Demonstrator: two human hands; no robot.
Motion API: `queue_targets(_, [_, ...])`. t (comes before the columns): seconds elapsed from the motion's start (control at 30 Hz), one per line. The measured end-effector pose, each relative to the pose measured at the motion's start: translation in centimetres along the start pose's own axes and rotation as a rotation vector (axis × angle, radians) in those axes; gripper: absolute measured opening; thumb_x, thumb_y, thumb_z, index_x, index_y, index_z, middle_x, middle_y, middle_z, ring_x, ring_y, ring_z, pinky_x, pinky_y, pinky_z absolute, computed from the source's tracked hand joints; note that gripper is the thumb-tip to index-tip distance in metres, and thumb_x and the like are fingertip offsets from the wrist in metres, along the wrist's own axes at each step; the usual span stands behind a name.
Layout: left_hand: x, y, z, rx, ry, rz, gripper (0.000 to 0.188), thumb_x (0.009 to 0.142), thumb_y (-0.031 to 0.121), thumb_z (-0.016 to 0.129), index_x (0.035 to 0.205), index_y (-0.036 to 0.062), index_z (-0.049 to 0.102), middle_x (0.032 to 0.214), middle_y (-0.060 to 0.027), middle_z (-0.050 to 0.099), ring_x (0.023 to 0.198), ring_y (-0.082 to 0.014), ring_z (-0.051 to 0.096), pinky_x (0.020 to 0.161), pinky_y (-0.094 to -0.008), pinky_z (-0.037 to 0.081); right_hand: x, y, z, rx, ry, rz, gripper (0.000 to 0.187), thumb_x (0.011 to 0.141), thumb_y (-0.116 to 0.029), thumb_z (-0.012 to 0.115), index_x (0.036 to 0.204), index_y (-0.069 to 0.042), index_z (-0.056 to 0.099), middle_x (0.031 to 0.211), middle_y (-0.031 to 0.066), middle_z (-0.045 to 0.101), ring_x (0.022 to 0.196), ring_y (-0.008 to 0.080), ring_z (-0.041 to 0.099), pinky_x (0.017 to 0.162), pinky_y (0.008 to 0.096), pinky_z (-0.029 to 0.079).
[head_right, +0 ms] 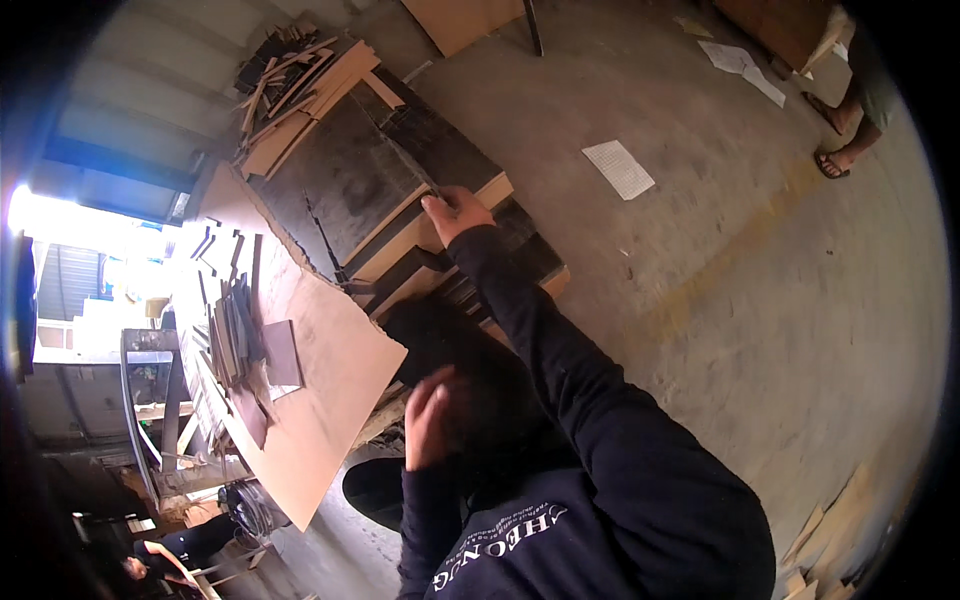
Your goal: The person sands wooden pieces by hand with a sheet of sandpaper on a worktable. They pick up individual pieces from a stack, rub them against the sandpaper, and place them into a cardboard box on the floor.
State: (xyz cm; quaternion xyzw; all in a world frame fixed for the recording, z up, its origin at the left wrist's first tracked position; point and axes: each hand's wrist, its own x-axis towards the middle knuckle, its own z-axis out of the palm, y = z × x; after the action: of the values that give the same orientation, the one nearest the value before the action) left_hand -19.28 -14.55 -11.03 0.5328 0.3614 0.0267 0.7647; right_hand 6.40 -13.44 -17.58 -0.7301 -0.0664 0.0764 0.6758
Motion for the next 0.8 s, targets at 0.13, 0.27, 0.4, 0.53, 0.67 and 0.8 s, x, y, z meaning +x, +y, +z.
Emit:
queue_targets(0.13, [6.7,2.4,2.6,-0.206,-0.030,0.066,0.042,0.086,0.026,0.050,0.122,0.0040,0.045,0.104,-0.0104,0.058,0.090,-0.0181,0.056,0.077,-0.0284,0.045,0.0,-1.8,-0.5,-0.015,-0.065,0.061,0.048,0.077,-0.045,0.056,0.100,-0.003,0.058,0.096,0.0168,0.061,0.093,0.0314,0.057,0.081,0.0358,0.044])
queue_targets(0.27, [11.6,2.5,5.8,-0.258,0.011,0.079,0.041,0.086,0.025,0.048,0.121,0.0046,0.044,0.107,-0.0095,0.057,0.091,-0.0210,0.056,0.077,-0.0311,0.046,1.9,0.5,-1.1,-0.022,-0.133,0.128,0.047,0.080,-0.044,0.052,0.099,-0.002,0.059,0.094,0.0146,0.062,0.092,0.0276,0.057,0.080,0.0339,0.044])
queue_targets(0.4, [14.6,3.3,6.9,-0.444,0.034,0.031,0.045,0.086,0.034,0.048,0.119,0.0049,0.044,0.118,-0.0102,0.049,0.107,-0.0249,0.048,0.092,-0.0371,0.037,1.7,0.9,-2.6,-0.024,-0.198,0.036,0.040,0.084,-0.034,0.048,0.107,-0.003,0.058,0.099,0.0133,0.061,0.094,0.0228,0.057,0.082,0.0299,0.043])
queue_targets(0.53, [16.4,4.6,7.0,-0.634,-0.092,0.127,0.050,0.085,0.043,0.046,0.119,0.0064,0.044,0.123,-0.0112,0.044,0.114,-0.0265,0.041,0.098,-0.0392,0.029,1.3,0.9,-2.8,-0.007,-0.248,-0.023,0.037,0.084,-0.026,0.043,0.113,-0.005,0.054,0.109,0.0157,0.058,0.102,0.0261,0.054,0.087,0.0309,0.042])
queue_targets(0.67, [16.6,6.8,8.2,-0.743,-0.108,0.040,0.054,0.087,0.047,0.041,0.117,0.0018,0.046,0.118,-0.0113,0.049,0.110,-0.0270,0.043,0.095,-0.0379,0.031,1.5,2.0,-3.2,-0.067,-0.266,-0.052,0.037,0.084,-0.022,0.042,0.116,-0.007,0.052,0.112,0.0138,0.057,0.102,0.0246,0.055,0.086,0.0297,0.042])
queue_targets(0.8, [18.5,5.9,5.9,-0.835,-0.150,-0.002,0.055,0.085,0.044,0.047,0.117,0.0006,0.045,0.120,-0.0122,0.048,0.112,-0.0279,0.043,0.098,-0.0368,0.030,-0.1,1.4,-2.9,-0.100,-0.274,-0.071,0.038,0.084,-0.021,0.042,0.119,-0.007,0.050,0.113,0.0158,0.055,0.103,0.0273,0.054,0.086,0.0316,0.042])
